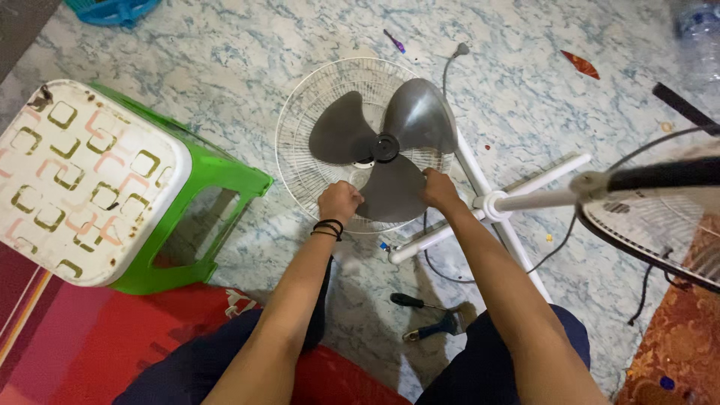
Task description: The person assembles a standing fan by attaching the front grill to the fan blades, then securing the motor housing to the stand using a screwdriver. The person uses a screwdriver to tighten the assembly and ensures the parts are aligned.
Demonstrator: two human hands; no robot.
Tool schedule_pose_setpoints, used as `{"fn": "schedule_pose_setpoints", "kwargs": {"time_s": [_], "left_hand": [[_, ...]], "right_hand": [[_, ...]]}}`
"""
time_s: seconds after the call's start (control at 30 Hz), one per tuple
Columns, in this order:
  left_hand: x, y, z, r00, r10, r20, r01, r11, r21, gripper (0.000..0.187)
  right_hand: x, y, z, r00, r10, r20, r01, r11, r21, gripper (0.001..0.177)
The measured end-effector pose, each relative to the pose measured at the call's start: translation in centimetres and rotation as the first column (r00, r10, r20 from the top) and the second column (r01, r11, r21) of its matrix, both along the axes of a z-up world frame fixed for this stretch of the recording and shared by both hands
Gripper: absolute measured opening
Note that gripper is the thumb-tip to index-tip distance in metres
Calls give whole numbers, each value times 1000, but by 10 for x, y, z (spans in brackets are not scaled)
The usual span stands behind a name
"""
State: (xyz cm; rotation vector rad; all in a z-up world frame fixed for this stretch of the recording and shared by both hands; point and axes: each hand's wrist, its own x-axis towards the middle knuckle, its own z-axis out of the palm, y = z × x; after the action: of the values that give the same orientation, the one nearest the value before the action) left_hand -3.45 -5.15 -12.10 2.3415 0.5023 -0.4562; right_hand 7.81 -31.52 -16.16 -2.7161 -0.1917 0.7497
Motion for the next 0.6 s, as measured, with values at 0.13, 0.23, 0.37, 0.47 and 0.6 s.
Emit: {"fn": "schedule_pose_setpoints", "kwargs": {"time_s": [0.13, 0.23, 0.37, 0.47, 0.6], "left_hand": [[0, -17, 36, 999, 36, 35, -37, 999, 19, 28], [-2, -31, 47, 995, 12, 102, -18, 998, 65, 39], [8, -53, 46, 982, -179, 57, 175, 982, 65, 39], [15, -73, 43, 947, -321, 8, 320, 945, 66, 31], [30, -98, 60, 878, -479, -8, 476, 870, 128, 27]], "right_hand": [[-11, 6, 49, 999, 15, 29, -14, 1000, -24, 50], [-27, 9, 92, 998, 20, 64, -19, 1000, -10, 43], [-49, 14, 147, 1000, 8, 25, -5, 994, -111, 36], [-72, -2, 187, 995, 77, 68, -72, 995, -70, 32], [-109, -23, 238, 976, 136, 169, -124, 989, -81, 30]]}}
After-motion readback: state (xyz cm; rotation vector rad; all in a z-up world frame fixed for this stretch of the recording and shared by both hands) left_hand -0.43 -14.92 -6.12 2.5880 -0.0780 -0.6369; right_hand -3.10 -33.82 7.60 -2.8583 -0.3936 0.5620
